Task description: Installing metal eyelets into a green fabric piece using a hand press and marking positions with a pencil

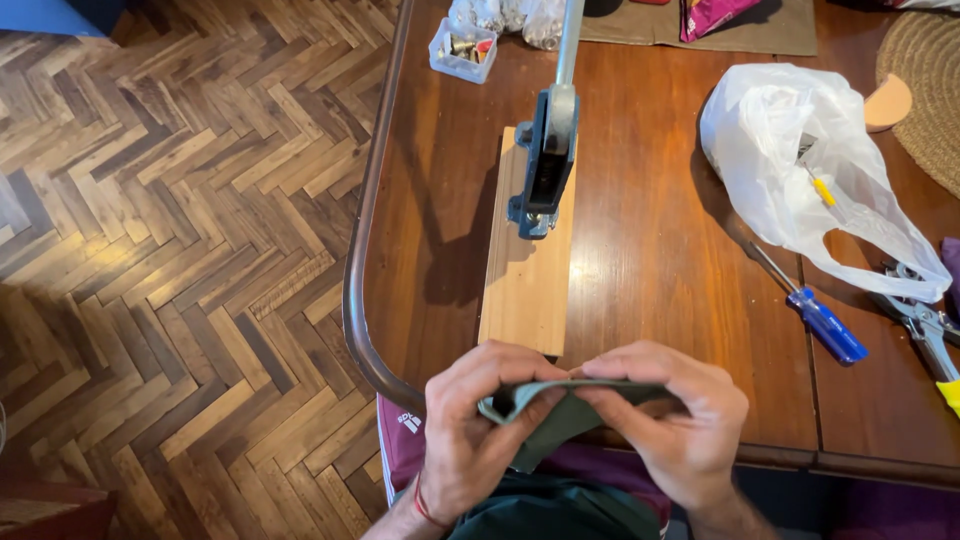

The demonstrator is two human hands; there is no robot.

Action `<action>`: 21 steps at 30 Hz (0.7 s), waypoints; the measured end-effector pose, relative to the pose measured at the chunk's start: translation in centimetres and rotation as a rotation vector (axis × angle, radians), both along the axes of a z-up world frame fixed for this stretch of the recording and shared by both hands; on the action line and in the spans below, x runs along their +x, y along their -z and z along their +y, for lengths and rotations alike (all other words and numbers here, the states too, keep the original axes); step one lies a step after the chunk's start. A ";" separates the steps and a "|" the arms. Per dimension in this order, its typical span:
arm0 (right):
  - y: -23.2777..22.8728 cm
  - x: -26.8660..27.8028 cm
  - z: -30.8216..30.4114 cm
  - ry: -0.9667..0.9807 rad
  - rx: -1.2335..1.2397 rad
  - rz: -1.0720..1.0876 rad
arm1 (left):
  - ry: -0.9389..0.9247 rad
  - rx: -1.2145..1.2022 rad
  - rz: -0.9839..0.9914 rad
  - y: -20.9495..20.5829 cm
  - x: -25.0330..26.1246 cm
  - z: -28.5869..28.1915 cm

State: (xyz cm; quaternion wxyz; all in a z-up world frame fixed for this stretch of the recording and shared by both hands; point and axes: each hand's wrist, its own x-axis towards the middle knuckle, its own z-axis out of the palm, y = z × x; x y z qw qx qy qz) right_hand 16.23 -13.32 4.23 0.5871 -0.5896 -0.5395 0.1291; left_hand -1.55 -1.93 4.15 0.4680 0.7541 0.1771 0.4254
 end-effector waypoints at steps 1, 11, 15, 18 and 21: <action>0.1 0.1 0.0 -0.010 -0.037 0.093 | 0.015 -0.112 -0.004 0.3 0.0 0.0; 0.7 0.7 0.2 -0.036 -0.114 0.347 | -0.022 -0.321 -0.029 1.5 0.9 -0.1; 0.7 0.8 0.4 -0.014 -0.122 0.370 | -0.076 -0.125 -0.016 1.1 0.9 -0.2; 1.1 0.6 0.7 0.047 -0.175 0.399 | -0.110 0.036 0.010 1.0 0.9 -0.3; 1.4 0.5 1.3 0.070 -0.176 0.366 | -0.168 0.133 0.062 0.9 1.1 -0.2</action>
